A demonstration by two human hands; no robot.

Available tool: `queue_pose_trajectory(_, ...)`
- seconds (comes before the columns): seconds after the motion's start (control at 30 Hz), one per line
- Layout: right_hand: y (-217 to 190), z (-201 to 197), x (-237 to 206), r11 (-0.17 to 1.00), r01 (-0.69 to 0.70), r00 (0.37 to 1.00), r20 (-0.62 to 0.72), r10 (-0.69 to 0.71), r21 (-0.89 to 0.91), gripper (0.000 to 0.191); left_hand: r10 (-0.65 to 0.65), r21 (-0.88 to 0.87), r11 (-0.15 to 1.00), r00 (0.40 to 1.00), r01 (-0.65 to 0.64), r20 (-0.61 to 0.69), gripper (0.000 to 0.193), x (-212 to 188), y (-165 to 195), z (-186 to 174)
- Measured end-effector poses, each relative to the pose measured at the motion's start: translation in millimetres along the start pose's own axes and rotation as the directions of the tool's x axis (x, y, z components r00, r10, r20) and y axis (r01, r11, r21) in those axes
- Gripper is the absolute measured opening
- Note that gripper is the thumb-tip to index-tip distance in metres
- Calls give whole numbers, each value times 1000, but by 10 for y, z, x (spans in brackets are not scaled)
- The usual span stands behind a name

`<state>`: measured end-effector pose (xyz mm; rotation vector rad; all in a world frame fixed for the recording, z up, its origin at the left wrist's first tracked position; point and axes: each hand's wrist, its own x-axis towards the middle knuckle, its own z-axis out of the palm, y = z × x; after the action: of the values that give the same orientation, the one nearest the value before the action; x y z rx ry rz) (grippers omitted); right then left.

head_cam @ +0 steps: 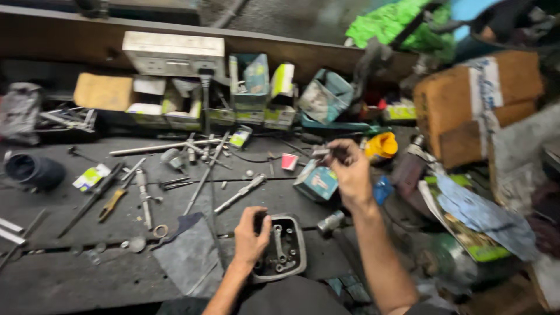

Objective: The person assembles small metal components into a metallic engine casing on a cluttered workbench. They insert pins and small parts by hand, use a hammer to tap components into place, and repeatedly wipe the casing with a cloth. The person also retrieves parts from small boxes and places them into the casing.

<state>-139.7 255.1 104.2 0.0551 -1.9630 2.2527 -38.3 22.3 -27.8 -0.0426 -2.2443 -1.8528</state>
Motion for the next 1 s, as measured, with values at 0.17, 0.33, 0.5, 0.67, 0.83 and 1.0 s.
queue_pose_trajectory(0.17, -21, -21, -716, 982, -8, 1000, -23, 12, 191, 20, -99, -4, 995, 987, 100, 127, 19, 95, 187, -69)
queue_pose_trajectory(0.33, 10, 64, -1078, 966, -35, 999, 7, 34, 254, 20, -63, -266, 953, 955, 144, 291, 21, 133, 803, -286)
queue_pose_trajectory(0.5, 11, 187, -1238, 977, -47, 998, 59, 35, 209, 21, 129, -258, 965, 941, -47, 314, 34, 178, 1435, -324)
queue_pose_trajectory(0.67, -40, 250, -1218, 966, -45, 997, 67, 29, 254, 26, 198, -284, 951, 946, -122, 257, 27, 302, 1610, -250)
queue_pose_trajectory(0.83, 3, 286, -1133, 959, -132, 986, 132, 101, 251, 25, 181, -302, 946, 964, -117, 194, 25, 336, 1565, -187)
queue_pose_trajectory(1.0, 219, 314, -1129, 839, -338, 934, 262, 243, 427, 26, 234, -256, 948, 958, -187, 165, 24, 369, 1503, -190)
